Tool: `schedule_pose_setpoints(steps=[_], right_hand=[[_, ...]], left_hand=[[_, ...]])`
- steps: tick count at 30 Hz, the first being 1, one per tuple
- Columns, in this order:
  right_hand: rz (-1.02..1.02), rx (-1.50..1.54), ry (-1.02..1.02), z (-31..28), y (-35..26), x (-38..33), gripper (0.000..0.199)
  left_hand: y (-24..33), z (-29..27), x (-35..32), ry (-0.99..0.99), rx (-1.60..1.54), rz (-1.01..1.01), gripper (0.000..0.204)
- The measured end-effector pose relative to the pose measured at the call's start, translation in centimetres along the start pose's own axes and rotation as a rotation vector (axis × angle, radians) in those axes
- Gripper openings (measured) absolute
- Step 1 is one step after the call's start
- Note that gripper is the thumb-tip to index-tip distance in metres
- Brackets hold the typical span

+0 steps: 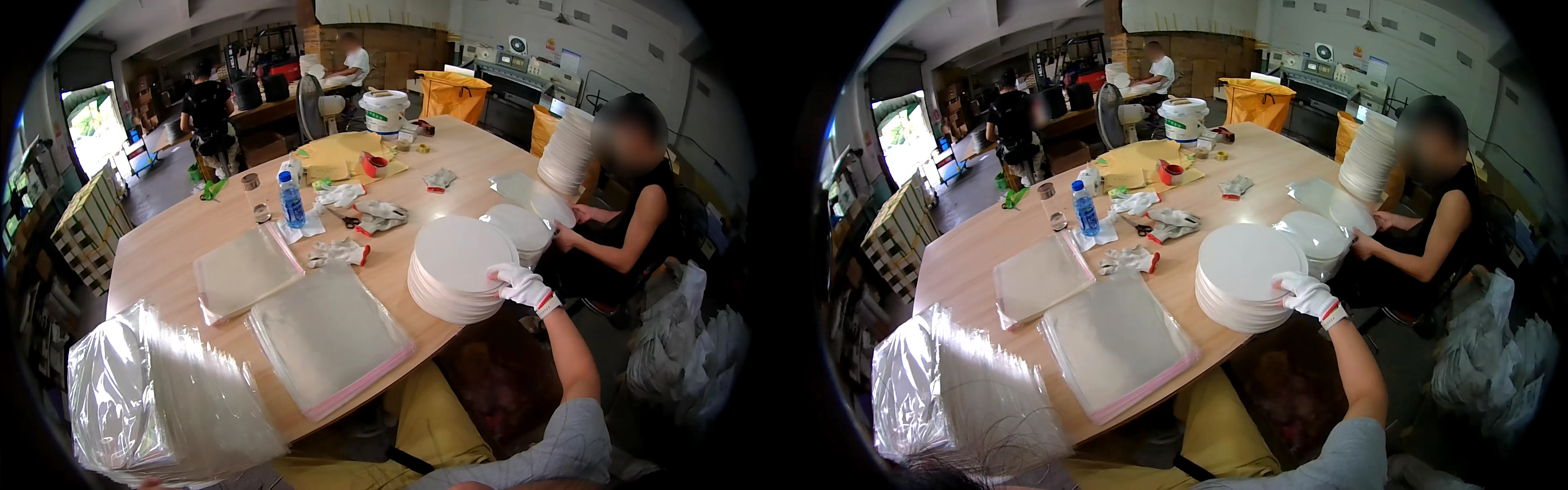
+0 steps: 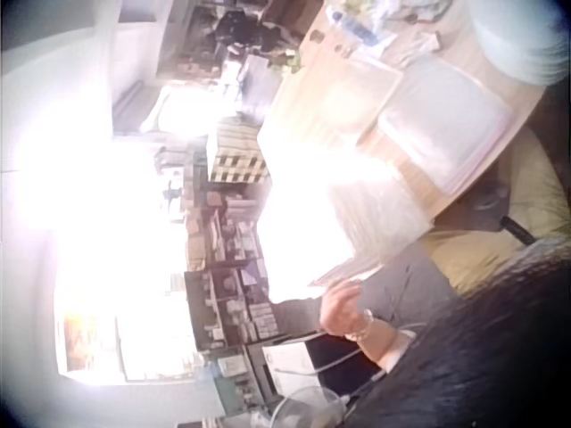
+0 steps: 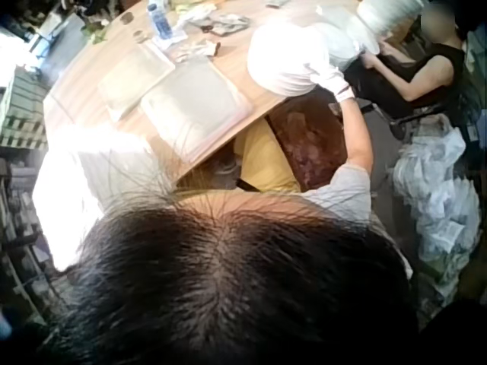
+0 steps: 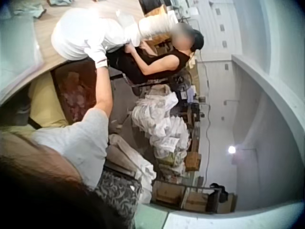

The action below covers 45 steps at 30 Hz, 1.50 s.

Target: The person places white circular plates into clear plastic bags one by one. They pick up a plate from a stack, insert it into a bag, and then place the bagged plate onto a growing pile of packaged items.

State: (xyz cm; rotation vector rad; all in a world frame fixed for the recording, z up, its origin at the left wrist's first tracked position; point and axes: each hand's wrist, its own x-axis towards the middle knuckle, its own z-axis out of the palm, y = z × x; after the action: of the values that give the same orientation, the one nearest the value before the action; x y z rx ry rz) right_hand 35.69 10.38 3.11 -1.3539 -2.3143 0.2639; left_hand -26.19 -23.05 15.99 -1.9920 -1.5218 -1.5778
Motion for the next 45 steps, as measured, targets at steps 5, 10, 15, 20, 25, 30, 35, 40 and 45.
schedule_pose_setpoints(steps=[5, 10, 15, 20, 25, 30, 35, 40, 45], right_hand=[[-0.198, -0.112, 0.018, -0.2, 0.3, 0.8, 0.03], [-0.194, -0.072, 0.157, 1.4, 2.0, 0.4, 0.017], [-0.393, -0.419, 0.398, -0.2, -2.7, 0.9, 0.005], [-0.487, -0.463, 0.23, 0.2, -12.3, -4.1, 0.008], [-0.477, -0.074, 0.221, 2.0, -14.6, -5.5, 0.02], [-0.016, 0.287, 0.568, 8.6, -11.5, -2.5, 0.072], [0.202, 0.96, 0.036, 13.5, -12.1, 4.3, 0.061], [0.048, 0.976, -0.119, 20.1, -12.6, 5.4, 0.047], [-0.043, 0.868, -0.099, 19.7, -14.0, 5.3, 0.04]], left_hand=[[2.9, 4.3, 1.3, -0.249, 0.08, -0.063, 0.022], [1.9, 8.5, -0.2, -0.471, -0.106, -0.122, 0.015], [1.7, 24.8, -1.4, -0.746, -0.883, -0.941, 0.03], [3.5, 40.7, -2.2, -0.657, -1.816, -1.306, 0.049], [2.9, 41.5, -1.7, -0.636, -1.39, -1.208, 0.046], [-2.8, 34.1, -2.9, -0.637, -1.021, -0.7, 0.03], [-8.7, 28.0, -2.1, -0.549, -0.792, -0.574, 0.03], [-13.0, 31.7, -7.0, -0.118, -0.889, -0.753, 0.041], [-13.0, 32.1, -8.1, 0.016, -0.671, -0.793, 0.038]])
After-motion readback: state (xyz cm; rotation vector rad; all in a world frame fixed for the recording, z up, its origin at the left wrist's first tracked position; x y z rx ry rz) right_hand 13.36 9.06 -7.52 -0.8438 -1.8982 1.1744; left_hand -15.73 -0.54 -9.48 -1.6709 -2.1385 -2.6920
